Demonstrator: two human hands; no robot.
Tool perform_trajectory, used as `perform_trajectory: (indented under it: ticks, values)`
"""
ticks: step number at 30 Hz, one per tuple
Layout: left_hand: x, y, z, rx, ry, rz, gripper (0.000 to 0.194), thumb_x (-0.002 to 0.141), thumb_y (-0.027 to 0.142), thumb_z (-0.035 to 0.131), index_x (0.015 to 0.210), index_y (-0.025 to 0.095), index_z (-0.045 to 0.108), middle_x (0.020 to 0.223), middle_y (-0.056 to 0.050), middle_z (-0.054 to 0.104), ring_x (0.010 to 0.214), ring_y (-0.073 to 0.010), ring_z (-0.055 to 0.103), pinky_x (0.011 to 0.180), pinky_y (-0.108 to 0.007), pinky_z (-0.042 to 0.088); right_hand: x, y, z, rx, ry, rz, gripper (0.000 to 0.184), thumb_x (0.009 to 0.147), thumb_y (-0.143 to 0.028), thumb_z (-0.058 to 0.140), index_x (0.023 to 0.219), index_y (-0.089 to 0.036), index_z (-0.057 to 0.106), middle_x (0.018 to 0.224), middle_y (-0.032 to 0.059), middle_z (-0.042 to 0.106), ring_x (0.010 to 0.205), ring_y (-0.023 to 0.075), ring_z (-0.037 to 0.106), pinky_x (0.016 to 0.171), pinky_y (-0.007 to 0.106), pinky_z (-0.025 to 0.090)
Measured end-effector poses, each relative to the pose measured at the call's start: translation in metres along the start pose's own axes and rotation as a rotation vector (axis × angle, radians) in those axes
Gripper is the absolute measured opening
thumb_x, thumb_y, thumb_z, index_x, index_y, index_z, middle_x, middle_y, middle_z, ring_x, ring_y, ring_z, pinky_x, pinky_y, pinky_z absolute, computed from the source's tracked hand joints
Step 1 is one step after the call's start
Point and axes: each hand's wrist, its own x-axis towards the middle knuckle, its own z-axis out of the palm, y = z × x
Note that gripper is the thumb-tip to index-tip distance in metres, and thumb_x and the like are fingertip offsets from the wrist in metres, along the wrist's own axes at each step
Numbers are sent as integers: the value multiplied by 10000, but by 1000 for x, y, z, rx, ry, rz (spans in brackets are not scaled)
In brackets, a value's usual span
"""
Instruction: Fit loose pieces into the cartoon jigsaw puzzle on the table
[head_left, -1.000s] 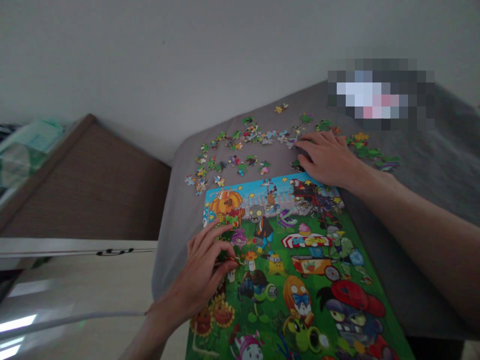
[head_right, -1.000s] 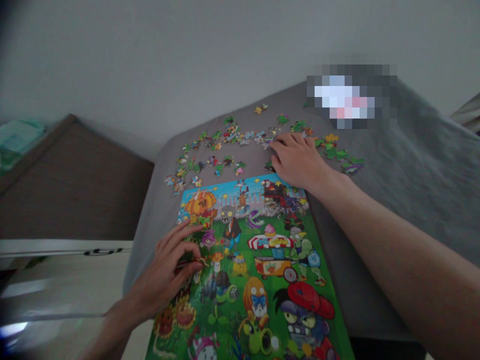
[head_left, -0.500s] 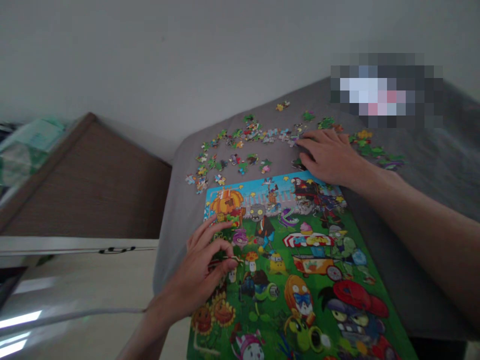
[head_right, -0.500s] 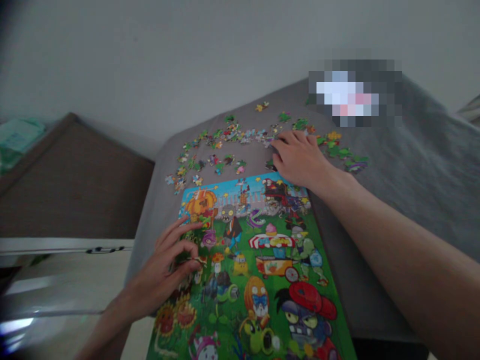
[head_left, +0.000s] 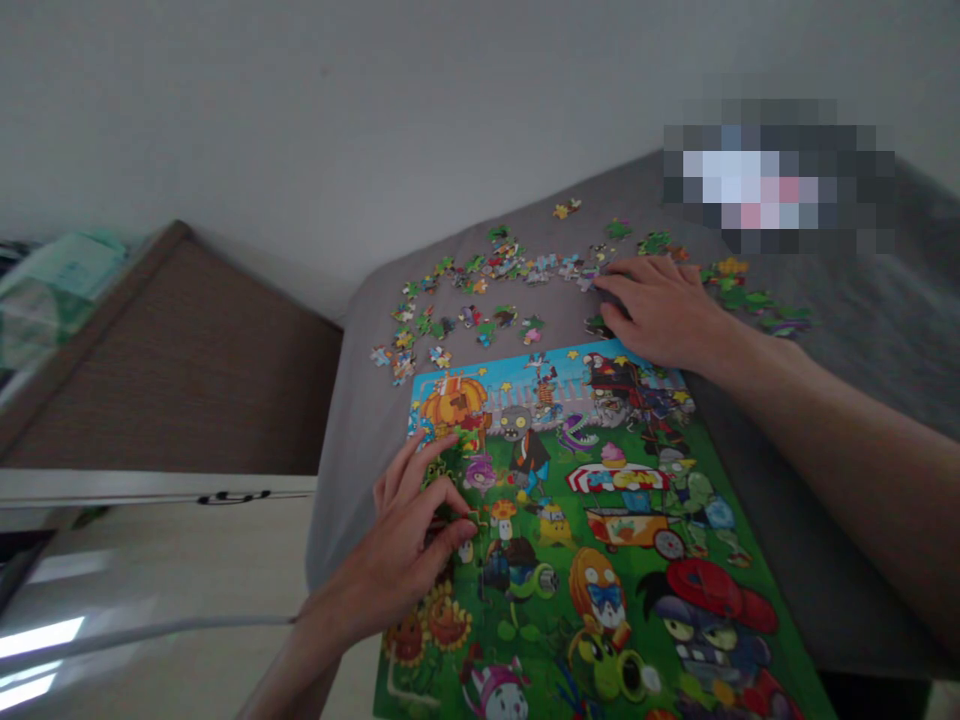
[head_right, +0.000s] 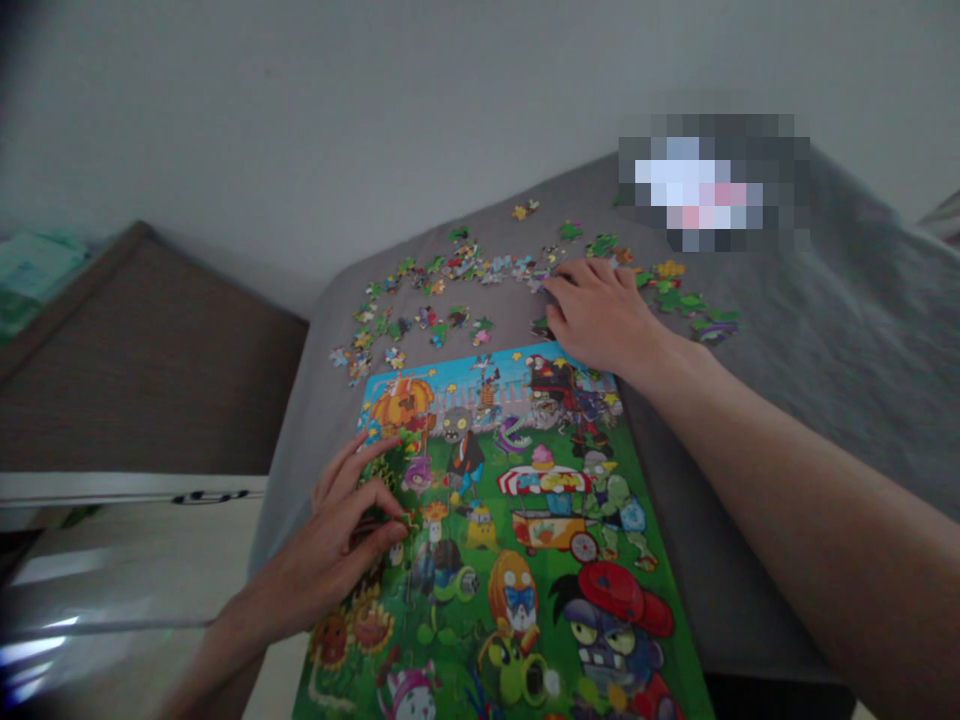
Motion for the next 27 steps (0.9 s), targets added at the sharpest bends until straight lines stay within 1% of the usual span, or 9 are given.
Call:
perform_trajectory:
  ticks: [2,5,8,10,14,18,23,25,27]
  values:
    - [3,-2,-1,-3,2,4,257,1037,465,544,928,249,631,1670,-9,344,1592,-357,110,1197,-758,238,0,-1,-1,-2,-3,3,511,1001,-317,373,1408,-158,637,1452,186,599,1335,447,517,1040,667,436]
    - [8,-6,-6,-11,-6,18,318,1023,524,556,894,246,636,1634,-25,412,1571,-353,208,1194,-747,248,-1,0,-1,-1,-1,-3,502,1003,-321,381,1408,-174,638,1451,180,602,1334,447,516,1037,670,435]
    - [11,-9,-11,-2,-32,33,361,1014,560,559,867,241,647,1632,-30,422,1556,-352,258,1196,-739,250,-1,0,0,-3,8,-10,495,1003,-325,386,1401,-183,645,1444,175,609,1323,446,522,1029,675,442]
    - [11,-9,-12,27,-36,26,337,1003,545,588,869,245,662,1650,-14,397,1568,-355,230,1203,-737,240,-1,1,1,-3,12,-11,493,1001,-321,392,1398,-177,646,1438,178,613,1318,443,525,1027,673,449]
    - [11,-7,-11,77,4,3,238,957,485,683,884,259,679,1659,21,379,1586,-363,154,1212,-741,220,-1,-1,0,-11,14,-5,486,997,-316,394,1386,-179,651,1437,172,616,1317,438,529,1027,666,456]
    - [11,-6,-6,57,32,24,226,911,449,754,926,252,646,1650,-8,393,1578,-358,174,1204,-733,257,-2,-3,-2,-22,12,1,493,998,-319,377,1379,-167,652,1432,183,617,1312,440,532,1026,663,454]
    - [13,-8,1,64,83,42,169,970,413,682,961,259,614,1654,-17,379,1575,-347,172,1186,-753,260,-1,-2,-3,-28,-1,-8,501,1002,-330,366,1390,-178,641,1440,178,611,1318,437,530,1025,661,454]
    - [13,-9,1,61,86,42,173,978,430,668,982,267,610,1650,-15,379,1575,-348,169,1189,-750,257,-1,-2,-3,-25,-2,-8,500,1001,-333,366,1392,-187,642,1445,173,608,1324,434,525,1032,658,450]
    - [14,-9,0,51,83,25,218,970,473,672,1004,268,606,1661,-24,348,1580,-360,152,1197,-736,260,-2,-2,-2,-15,3,-5,499,1002,-333,366,1389,-190,646,1447,173,606,1324,437,523,1037,661,442]
